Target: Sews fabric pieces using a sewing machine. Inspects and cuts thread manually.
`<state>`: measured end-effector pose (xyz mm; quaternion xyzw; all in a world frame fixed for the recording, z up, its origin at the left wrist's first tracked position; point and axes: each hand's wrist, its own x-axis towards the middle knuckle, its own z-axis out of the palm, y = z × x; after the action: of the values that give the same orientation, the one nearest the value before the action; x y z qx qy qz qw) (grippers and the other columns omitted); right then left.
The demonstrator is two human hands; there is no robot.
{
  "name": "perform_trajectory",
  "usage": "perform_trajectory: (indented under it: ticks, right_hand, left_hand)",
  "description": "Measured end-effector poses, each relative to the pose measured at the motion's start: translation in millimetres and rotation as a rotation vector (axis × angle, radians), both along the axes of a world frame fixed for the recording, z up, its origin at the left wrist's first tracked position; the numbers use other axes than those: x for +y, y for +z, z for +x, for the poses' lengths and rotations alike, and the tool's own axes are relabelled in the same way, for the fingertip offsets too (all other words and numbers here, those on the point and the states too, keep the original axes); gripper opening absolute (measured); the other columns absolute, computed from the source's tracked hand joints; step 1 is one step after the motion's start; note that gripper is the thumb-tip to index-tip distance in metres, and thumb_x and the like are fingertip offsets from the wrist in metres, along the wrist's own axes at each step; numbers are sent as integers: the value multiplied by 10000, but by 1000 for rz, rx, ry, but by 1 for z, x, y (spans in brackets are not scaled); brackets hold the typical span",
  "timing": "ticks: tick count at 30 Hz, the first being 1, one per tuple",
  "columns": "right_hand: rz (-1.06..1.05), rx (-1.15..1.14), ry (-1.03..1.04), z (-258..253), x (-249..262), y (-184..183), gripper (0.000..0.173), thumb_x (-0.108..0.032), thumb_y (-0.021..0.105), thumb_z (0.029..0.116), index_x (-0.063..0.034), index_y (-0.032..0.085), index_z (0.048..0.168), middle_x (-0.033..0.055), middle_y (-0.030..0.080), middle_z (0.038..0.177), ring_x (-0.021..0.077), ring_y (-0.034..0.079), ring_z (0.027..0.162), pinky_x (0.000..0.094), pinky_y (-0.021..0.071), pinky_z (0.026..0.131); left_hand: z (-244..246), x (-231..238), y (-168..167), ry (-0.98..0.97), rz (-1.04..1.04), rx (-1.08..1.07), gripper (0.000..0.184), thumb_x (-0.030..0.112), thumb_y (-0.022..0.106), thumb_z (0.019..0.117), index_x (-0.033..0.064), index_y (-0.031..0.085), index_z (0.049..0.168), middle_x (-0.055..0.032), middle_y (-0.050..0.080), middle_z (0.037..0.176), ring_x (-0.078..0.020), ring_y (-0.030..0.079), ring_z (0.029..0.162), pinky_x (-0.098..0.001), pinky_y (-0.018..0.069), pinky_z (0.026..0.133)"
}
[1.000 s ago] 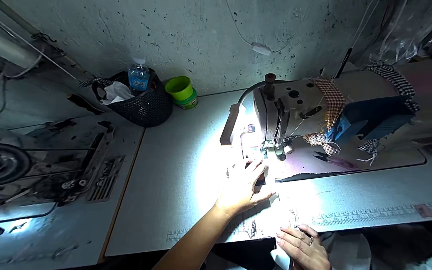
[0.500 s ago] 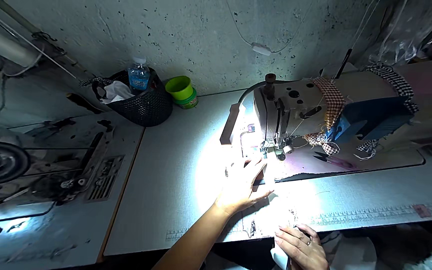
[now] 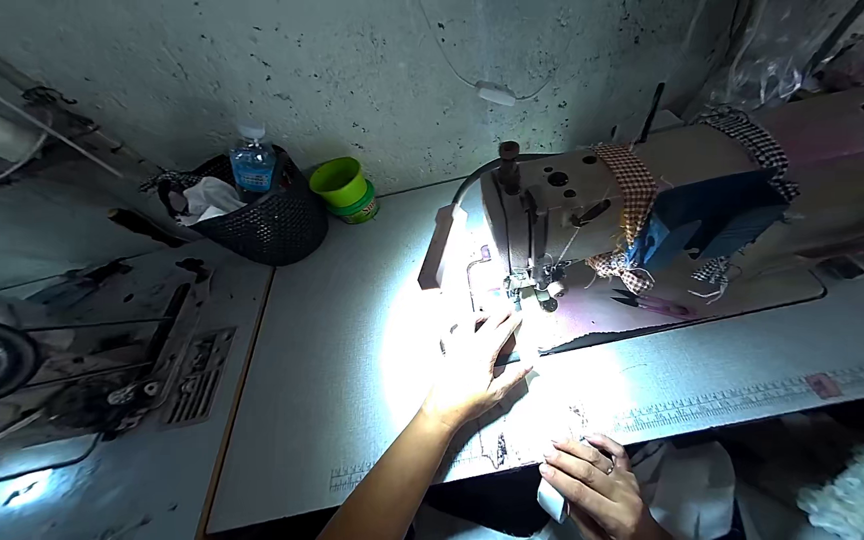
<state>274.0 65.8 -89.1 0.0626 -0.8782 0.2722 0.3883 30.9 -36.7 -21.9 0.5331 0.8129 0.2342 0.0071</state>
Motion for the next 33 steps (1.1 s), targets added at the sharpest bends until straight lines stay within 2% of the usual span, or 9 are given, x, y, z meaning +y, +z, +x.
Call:
perform_trajectory:
  ticks: [12,17,21,23,25,27,30,32,33]
  right_hand:
    - [19,16,-4,1,-3,-2,243,-180,505,1027,-172,716,1148,-8,720,1264,127,560,1325,360,289,1199]
    - [-68,-78,-194,38,7,17,216,-266,480,1062,-205,686,1090,1,693,1189,144,572,1276,361,397,1139]
    - [-426,-62,-594,70,57,-2,198,-16,440,961,53,596,861,85,624,919,57,603,994,203,483,940]
    - [-829,-219,-803,67,76,-20,234,13,426,997,184,565,1077,118,629,960,9,603,888,196,518,835]
    - [-1040,-468,-860,61,99,-43,345,-61,485,1044,135,497,1328,190,615,1182,112,611,1042,296,520,940]
    - [-745,-859,-770,52,124,-65,455,-57,524,1030,178,448,1412,319,519,1436,309,492,1385,416,365,1179]
    - [-240,-1421,-571,36,137,-87,493,-161,479,1080,138,434,1469,348,420,1530,441,344,1492,525,252,1232]
    - [-142,-1278,-594,49,130,-117,443,-160,379,1109,148,494,1406,325,526,1435,373,469,1405,394,339,1191]
    - [-26,-989,-668,55,118,-128,411,-118,346,1101,170,601,1248,310,646,1224,323,601,1208,276,427,1073]
  left_hand:
    - [1,0,-1,38,-13,12,712,694,448,966,237,544,1504,37,532,1531,-287,460,1400,-612,345,1089]
    - [4,1,5,48,-42,-11,831,794,484,886,239,546,1501,44,526,1536,-250,459,1411,-558,347,1134]
    - [5,1,11,60,-108,8,848,809,471,875,254,526,1514,46,503,1553,-262,452,1400,-573,361,1093]
    - [4,2,11,48,-118,11,843,790,495,872,245,525,1514,36,507,1549,-265,445,1402,-568,346,1107]
    - [4,3,12,32,-107,1,830,754,525,873,234,516,1521,27,503,1549,-277,440,1403,-579,341,1098]
    - [3,3,10,35,-108,10,838,757,505,874,240,499,1534,36,500,1554,-277,435,1415,-585,330,1115]
    - [6,1,10,46,-136,-4,851,741,527,872,229,476,1551,24,472,1580,-297,408,1435,-614,312,1106]
    - [6,1,10,57,-129,3,842,740,524,870,240,482,1547,22,479,1572,-301,398,1437,-618,299,1101]
    - [6,1,10,58,-121,2,842,743,520,871,243,482,1548,21,479,1573,-300,394,1436,-613,292,1105]
